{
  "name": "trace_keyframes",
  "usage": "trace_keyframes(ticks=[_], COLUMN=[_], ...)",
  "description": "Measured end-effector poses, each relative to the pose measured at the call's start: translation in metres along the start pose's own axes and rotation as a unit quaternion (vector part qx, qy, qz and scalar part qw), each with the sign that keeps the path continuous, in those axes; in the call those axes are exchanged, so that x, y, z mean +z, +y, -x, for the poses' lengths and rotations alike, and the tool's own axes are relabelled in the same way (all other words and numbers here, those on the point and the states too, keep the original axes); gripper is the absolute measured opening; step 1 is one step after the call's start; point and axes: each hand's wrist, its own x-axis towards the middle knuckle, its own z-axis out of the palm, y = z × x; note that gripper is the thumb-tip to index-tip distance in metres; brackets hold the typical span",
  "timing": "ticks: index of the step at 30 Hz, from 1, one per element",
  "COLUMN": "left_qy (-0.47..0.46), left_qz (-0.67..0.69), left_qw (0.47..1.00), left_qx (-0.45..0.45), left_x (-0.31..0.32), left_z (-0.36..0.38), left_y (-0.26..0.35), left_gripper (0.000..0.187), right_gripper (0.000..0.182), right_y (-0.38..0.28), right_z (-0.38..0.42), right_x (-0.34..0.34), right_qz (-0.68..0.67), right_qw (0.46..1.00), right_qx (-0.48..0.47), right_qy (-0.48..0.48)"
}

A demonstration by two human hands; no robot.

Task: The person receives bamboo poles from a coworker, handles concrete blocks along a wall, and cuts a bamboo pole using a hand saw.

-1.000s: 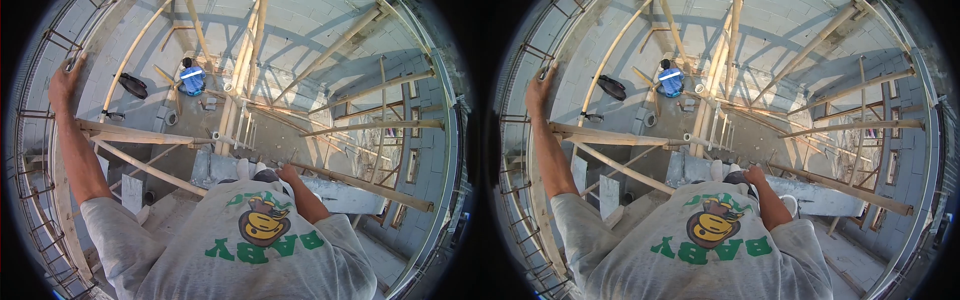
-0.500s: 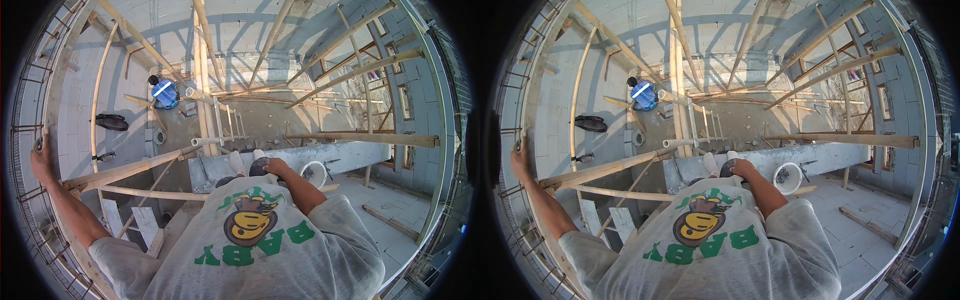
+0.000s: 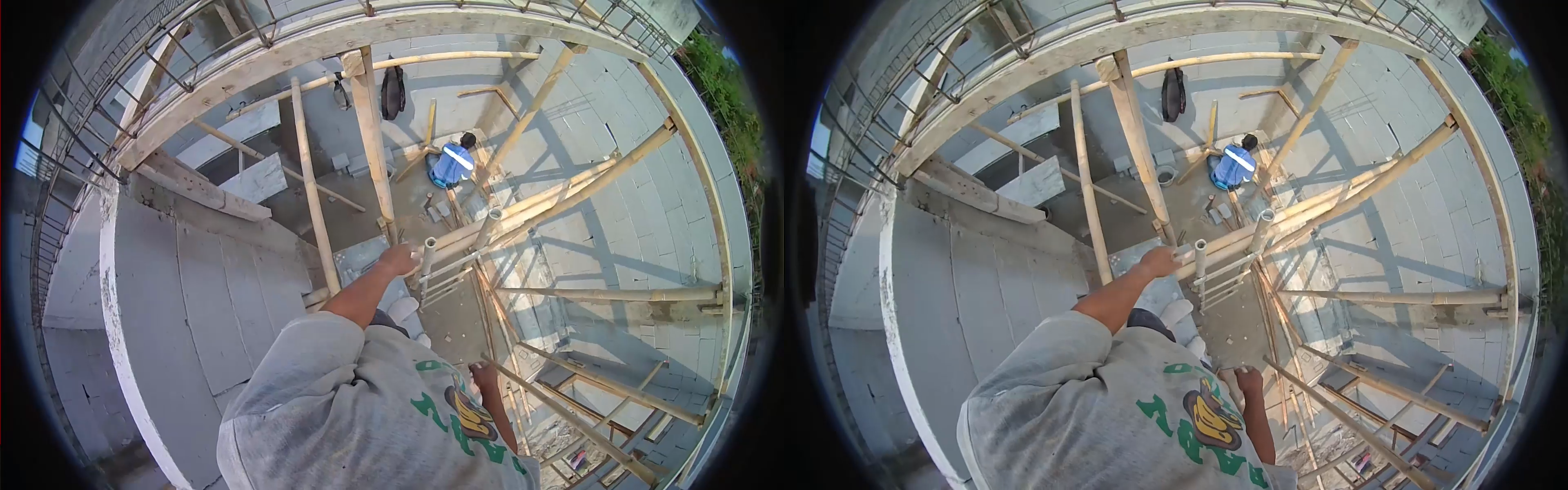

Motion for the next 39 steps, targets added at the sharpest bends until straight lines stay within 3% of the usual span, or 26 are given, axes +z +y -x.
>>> trace_keyframes(ticks=[1, 2, 3, 5, 8, 10, 11, 12, 13, 14, 16, 18, 20, 22, 25, 28, 34, 35, 38, 39], left_qy=[-0.075, -0.13, -0.22, -0.125, -0.057, 0.034, 0.05, 0.068, 0.132, 0.197, 0.215, 0.172, 0.119, 0.039, 0.096, 0.115, 0.296, 0.272, 0.262, 0.302], left_qz=[-0.005, -0.048, -0.037, 0.139, 0.089, 0.074, 0.118, 0.161, 0.2, 0.234, 0.269, 0.271, 0.182, 0.208, 0.278, 0.378, 0.352, 0.422, 0.408, 0.405], left_qw=[0.995, 0.99, 0.975, 0.977, 0.972, 0.951, 0.949, 0.944, 0.929, 0.909, 0.904, 0.911, 0.942, 0.928, 0.897, 0.854, 0.824, 0.794, 0.81, 0.811], left_qx=[-0.068, -0.03, 0.007, -0.1, -0.21, -0.297, -0.289, -0.281, -0.283, -0.283, -0.252, -0.259, -0.255, -0.306, -0.33, -0.338, -0.332, -0.343, -0.33, -0.297], left_x=[0.049, 0.096, 0.153, 0.161, 0.11, 0.113, 0.1, 0.091, 0.096, 0.1, 0.097, 0.12, 0.164, 0.188, 0.21, 0.166, 0.157, 0.162, 0.151, 0.134], left_z=[0.032, 0.065, 0.078, 0.139, 0.187, 0.182, 0.184, 0.188, 0.19, 0.191, 0.21, 0.213, 0.203, 0.207, 0.199, 0.227, 0.25, 0.255, 0.294, 0.321], left_y=[-0.028, -0.063, -0.118, -0.12, -0.11, -0.129, -0.127, -0.123, -0.12, -0.116, -0.092, -0.09, -0.107, -0.117, -0.145, -0.147, -0.191, -0.204, -0.213, -0.199], left_gripper=[0.059, 0.056, 0.059, 0.061, 0.059, 0.054, 0.052, 0.051, 0.051, 0.051, 0.051, 0.051, 0.054, 0.053, 0.052, 0.053, 0.053, 0.056, 0.061, 0.06], right_gripper=[0.05, 0.054, 0.055, 0.055, 0.052, 0.05, 0.049, 0.049, 0.021, 0.021, 0.021, 0.022, 0.021, 0.025, 0.023, 0.021, 0.017, 0.016, 0.015, 0.015], right_y=[0.005, 0.014, 0.031, 0.062, 0.076, 0.101, 0.102, 0.092, 0.073, 0.043, -0.018, -0.075, -0.127, -0.144, -0.161, -0.173, -0.229, -0.244, -0.317, -0.346], right_z=[-0.003, -0.005, -0.012, -0.031, -0.047, -0.086, -0.101, -0.114, -0.123, -0.123, -0.11, -0.097, -0.073, -0.084, -0.092, -0.101, -0.101, -0.101, -0.082, -0.079], right_x=[-0.016, -0.027, -0.029, -0.039, -0.043, -0.024, -0.018, -0.011, -0.013, -0.017, -0.026, -0.038, -0.05, -0.052, -0.061, -0.059, -0.035, -0.03, -0.001, 0.016], right_qz=[0.014, 0.027, -0.105, -0.022, 0.012, 0.041, 0.064, 0.087, 0.072, 0.064, 0.042, 0.01, -0.007, 0.014, 0.058, 0.139, 0.272, 0.288, 0.296, 0.283], right_qw=[1.0, 1.0, 0.994, 0.997, 0.996, 0.995, 0.993, 0.99, 0.979, 0.976, 0.969, 0.965, 0.962, 0.96, 0.959, 0.948, 0.891, 0.877, 0.836, 0.819], right_qx=[-0.002, -0.001, 0.033, 0.059, 0.049, 0.019, -0.001, -0.021, -0.055, -0.069, -0.095, -0.126, -0.164, -0.164, -0.17, -0.168, -0.207, -0.224, -0.306, -0.343], right_qy=[0.002, 0.002, -0.003, -0.041, -0.068, -0.088, -0.097, -0.108, -0.182, -0.198, -0.225, -0.228, -0.218, -0.227, -0.221, -0.233, -0.3, -0.311, -0.346, -0.361])
